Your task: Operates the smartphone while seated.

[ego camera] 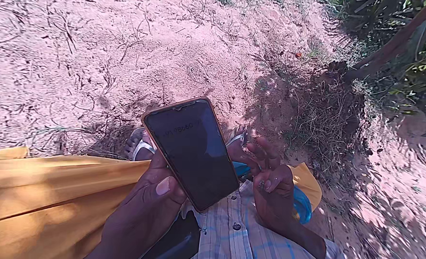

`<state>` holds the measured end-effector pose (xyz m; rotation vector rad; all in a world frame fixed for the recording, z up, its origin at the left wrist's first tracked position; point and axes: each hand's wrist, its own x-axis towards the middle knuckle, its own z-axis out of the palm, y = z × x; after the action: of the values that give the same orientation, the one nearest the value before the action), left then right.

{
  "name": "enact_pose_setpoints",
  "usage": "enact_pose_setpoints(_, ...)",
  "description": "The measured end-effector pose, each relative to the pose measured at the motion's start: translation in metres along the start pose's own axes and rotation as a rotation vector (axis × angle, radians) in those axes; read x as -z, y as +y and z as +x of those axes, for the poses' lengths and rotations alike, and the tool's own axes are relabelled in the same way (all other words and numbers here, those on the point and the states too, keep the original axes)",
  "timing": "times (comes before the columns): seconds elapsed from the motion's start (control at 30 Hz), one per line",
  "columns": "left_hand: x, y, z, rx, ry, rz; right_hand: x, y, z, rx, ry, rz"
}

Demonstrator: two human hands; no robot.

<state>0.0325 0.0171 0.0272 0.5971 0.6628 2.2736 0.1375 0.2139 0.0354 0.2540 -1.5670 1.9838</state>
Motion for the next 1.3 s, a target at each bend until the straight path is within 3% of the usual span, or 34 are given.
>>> enact_pose_setpoints(0.57,0.000,0.000,0.001,0.015,0.015,0.002,0.002,0.000,0.000,-0.042,0.064,0.020)
enact_pose_setpoints(0.7,-0.002,0.000,0.002,0.021,0.034,0.009,0.002,0.002,-0.002,-0.183,0.161,-0.086)
enact_pose_setpoints(0.83,-0.006,0.001,0.003,0.018,0.032,0.009,0.001,0.004,-0.001,-0.425,-0.039,-0.100)
enact_pose_setpoints(0.97,-0.007,0.000,0.003,0.010,0.042,0.005,-0.010,-0.002,0.002,-0.539,-0.198,-0.058)
enact_pose_setpoints(1.3,-0.009,0.003,0.003,0.014,0.026,0.032,-0.013,-0.004,0.001,-0.507,-0.266,-0.141)
